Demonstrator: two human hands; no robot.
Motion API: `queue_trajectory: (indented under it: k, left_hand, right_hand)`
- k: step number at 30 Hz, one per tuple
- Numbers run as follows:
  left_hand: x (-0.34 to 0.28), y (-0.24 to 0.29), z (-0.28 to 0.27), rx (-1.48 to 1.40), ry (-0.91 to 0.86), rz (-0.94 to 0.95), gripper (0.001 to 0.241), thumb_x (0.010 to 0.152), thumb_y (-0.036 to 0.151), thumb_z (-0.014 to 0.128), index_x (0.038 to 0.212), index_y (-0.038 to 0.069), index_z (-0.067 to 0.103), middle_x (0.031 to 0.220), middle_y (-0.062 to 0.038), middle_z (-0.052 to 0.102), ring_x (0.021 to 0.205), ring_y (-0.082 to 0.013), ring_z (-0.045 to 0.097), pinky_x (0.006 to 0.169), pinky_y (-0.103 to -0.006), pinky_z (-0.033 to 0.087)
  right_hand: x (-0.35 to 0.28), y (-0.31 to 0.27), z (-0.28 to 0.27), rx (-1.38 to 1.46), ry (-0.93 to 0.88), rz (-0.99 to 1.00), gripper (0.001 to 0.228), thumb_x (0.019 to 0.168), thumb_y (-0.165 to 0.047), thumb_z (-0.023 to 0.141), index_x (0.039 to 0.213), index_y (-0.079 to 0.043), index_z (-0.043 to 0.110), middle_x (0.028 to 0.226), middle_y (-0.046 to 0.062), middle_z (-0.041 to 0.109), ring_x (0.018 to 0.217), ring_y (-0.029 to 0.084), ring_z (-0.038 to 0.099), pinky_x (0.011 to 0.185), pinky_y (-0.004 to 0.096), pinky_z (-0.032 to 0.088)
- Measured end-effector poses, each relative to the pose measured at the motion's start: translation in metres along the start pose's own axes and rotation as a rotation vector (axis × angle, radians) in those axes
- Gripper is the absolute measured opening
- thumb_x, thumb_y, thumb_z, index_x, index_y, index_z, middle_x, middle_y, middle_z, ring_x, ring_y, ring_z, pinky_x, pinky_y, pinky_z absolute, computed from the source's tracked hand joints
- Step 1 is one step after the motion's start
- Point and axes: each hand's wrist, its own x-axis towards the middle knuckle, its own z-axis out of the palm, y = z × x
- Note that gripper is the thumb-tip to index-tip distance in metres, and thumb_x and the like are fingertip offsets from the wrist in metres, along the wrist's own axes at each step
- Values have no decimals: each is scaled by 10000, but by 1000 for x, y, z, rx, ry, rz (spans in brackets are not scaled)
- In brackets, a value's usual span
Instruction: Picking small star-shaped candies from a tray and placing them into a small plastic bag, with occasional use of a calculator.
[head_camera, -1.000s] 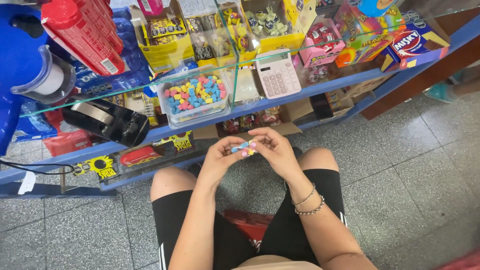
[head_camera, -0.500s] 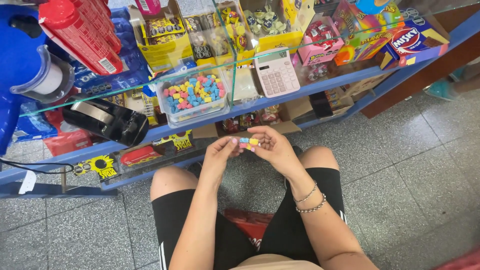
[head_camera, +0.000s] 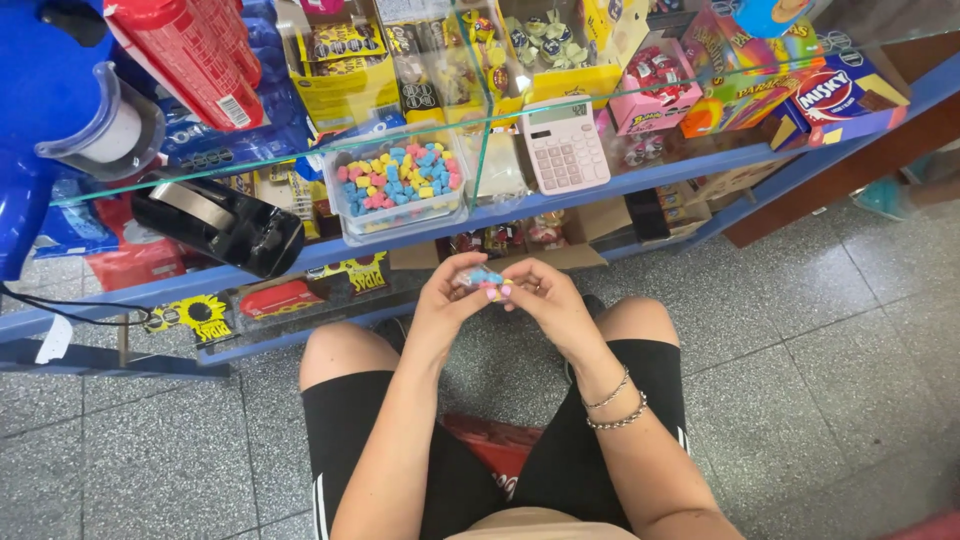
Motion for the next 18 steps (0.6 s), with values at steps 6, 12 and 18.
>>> queue_trajectory:
  k: [6,12,18]
  left_hand:
    - [3,-8,-3,-23,68,61,492,782,-22,807,1254,45,686,915,-47,747,825,-63,671,813,-228,563]
    - [6,-12,-8,-7,77,106,542,762,-23,836,1275,29,668,872,-83,768,784,-74,687,774,-220,572]
    - [2,-1,-4,11,53,100,477,792,26,844,1243,40,690,908,-89,782,806,-80,691,779,-234,581]
  right_hand:
    - [-1,6,8,114,-29,70,207,886,-32,751,1074,9,676,914,115,709,804,147,704,801,320,628]
    - [-1,3,10,92,-62,76,180,911,-49,726,1064,24,667,923,125,698,823,164,707,812,333,627]
    - [-1,9,8,157,-78,62,195,900,-34,729,1077,17,665,951,117,706,838,163,720,823,347,638]
